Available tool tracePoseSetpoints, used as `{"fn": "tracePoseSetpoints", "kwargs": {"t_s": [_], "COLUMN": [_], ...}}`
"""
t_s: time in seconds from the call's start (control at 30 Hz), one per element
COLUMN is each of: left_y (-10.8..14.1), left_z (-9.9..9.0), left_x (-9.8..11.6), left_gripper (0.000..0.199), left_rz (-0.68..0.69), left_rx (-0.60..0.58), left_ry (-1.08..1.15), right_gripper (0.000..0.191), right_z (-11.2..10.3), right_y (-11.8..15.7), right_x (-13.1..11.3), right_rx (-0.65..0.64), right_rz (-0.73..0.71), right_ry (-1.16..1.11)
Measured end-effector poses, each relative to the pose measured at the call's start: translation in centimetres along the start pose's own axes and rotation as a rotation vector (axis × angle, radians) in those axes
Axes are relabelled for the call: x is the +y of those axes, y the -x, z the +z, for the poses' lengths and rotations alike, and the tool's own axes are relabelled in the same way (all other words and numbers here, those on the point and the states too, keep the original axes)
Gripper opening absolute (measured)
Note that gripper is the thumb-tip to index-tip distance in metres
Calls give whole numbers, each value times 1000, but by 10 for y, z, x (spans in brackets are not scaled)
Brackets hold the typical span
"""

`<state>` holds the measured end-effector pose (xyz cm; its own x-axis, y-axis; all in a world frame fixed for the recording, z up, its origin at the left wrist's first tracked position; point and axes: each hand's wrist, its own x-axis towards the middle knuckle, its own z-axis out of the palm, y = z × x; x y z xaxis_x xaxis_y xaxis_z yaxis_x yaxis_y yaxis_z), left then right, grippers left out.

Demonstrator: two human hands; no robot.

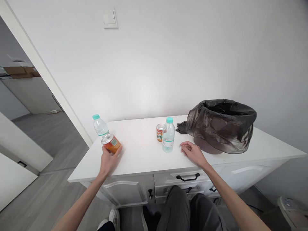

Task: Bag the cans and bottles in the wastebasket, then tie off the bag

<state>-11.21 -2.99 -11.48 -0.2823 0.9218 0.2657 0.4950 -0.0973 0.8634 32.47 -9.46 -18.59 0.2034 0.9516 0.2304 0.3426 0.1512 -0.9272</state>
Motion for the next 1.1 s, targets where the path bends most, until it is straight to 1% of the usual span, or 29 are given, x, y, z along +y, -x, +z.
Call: {"fn": "tracePoseSetpoints", "kwargs": {"t_s": [0.13, 0.27, 0.4, 0.53, 0.63, 0.77, 0.97, 1.1], "left_y": [16, 22, 21, 18, 15, 13, 14, 14], "left_z": [45, 86, 118, 144, 158, 170, 179, 183], "left_x": [23, 35, 39, 39, 39, 43, 51, 50], "left_gripper": [69, 71, 75, 73, 73, 73, 73, 73], "left_rz": [1, 20, 71, 118, 140, 175, 193, 220], "left_rx": [-101, -161, -217, -242, -233, -239, -280, -323], "left_ry": [86, 167, 211, 227, 203, 192, 213, 220], "right_gripper": [25, 25, 24, 24, 23, 22, 24, 24], "right_z": [0, -1, -1, -1, -2, -2, -2, -2], "right_y": [-1, -1, -2, -4, -5, -5, -4, -3], "right_x": [1, -2, -1, 2, 3, 1, -6, -9], "right_rx": [0, 0, 3, 2, -1, -4, 9, 8], "right_rz": [10, 27, 16, 23, 23, 19, 15, 25], "right_ry": [0, 3, 5, -2, -1, 4, -2, -6]}}
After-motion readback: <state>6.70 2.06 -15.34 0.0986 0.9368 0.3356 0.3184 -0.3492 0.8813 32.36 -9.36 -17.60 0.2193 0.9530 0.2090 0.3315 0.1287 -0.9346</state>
